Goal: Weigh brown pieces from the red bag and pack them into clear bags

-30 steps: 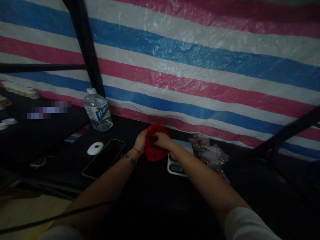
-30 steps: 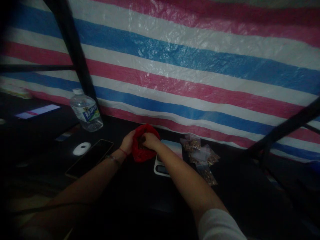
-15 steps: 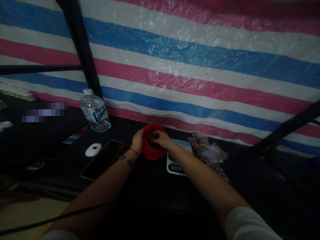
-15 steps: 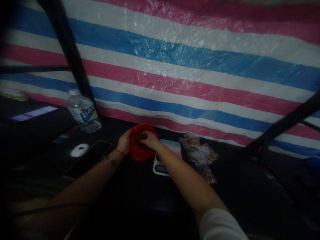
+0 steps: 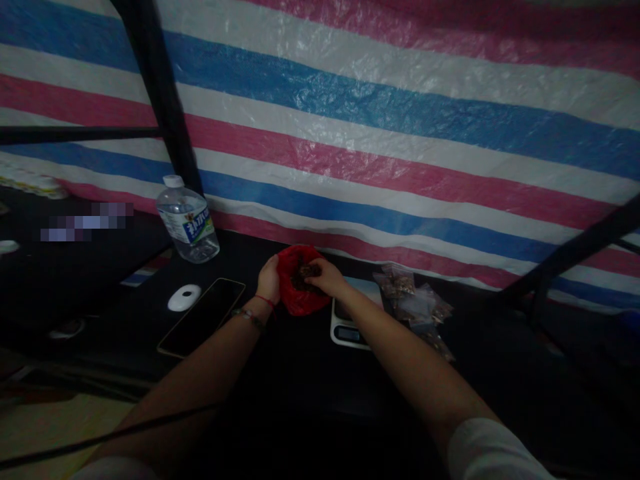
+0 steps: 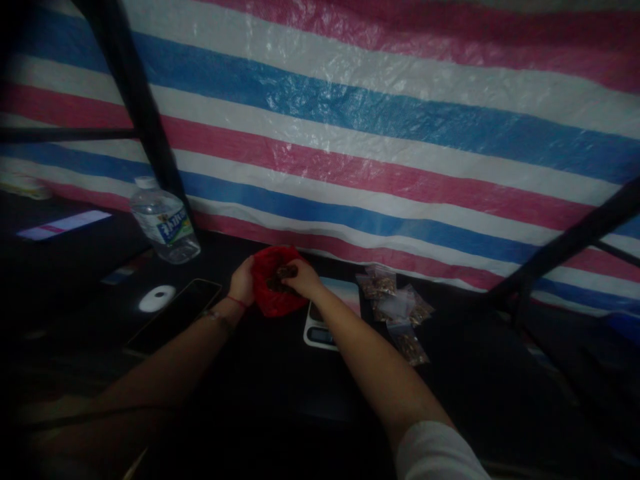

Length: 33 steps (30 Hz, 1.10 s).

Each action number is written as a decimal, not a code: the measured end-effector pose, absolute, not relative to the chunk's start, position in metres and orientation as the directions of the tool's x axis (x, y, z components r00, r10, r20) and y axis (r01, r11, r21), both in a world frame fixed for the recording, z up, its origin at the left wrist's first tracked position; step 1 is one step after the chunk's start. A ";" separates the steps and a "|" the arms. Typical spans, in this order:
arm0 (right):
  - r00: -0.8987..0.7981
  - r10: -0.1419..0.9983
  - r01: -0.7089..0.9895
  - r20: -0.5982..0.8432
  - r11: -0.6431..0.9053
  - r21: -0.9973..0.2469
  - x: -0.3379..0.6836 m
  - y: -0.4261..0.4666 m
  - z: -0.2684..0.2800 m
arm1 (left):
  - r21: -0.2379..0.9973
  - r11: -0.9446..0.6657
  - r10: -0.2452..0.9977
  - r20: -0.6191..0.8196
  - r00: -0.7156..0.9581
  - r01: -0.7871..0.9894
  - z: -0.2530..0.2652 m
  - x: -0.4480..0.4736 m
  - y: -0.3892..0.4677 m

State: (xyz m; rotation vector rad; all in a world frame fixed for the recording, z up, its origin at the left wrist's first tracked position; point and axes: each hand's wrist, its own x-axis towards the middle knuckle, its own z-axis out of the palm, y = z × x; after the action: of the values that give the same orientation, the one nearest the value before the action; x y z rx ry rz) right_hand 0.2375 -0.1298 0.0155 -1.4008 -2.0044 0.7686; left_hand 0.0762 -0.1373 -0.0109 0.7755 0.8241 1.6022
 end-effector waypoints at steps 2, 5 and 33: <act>-0.294 0.949 0.718 0.114 0.298 -0.628 0.240 -0.132 0.021 | 0.822 -0.113 0.988 0.033 -0.151 -0.558 -0.010 0.076 -0.138; -0.396 0.915 0.783 0.081 0.383 -0.491 0.238 -0.136 0.028 | 0.808 -0.029 0.998 -0.014 -0.069 -0.588 -0.006 0.077 -0.140; -0.586 0.809 0.198 0.055 0.209 -0.958 0.209 -0.129 0.018 | 0.867 -0.202 0.978 0.151 -0.146 -0.456 -0.010 0.076 -0.138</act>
State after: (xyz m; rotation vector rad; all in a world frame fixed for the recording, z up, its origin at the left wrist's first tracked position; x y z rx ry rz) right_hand 0.2092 -0.1295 0.0178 -0.9314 -1.9207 1.3942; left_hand 0.0756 -0.1375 -0.0104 0.9091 0.8165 1.6108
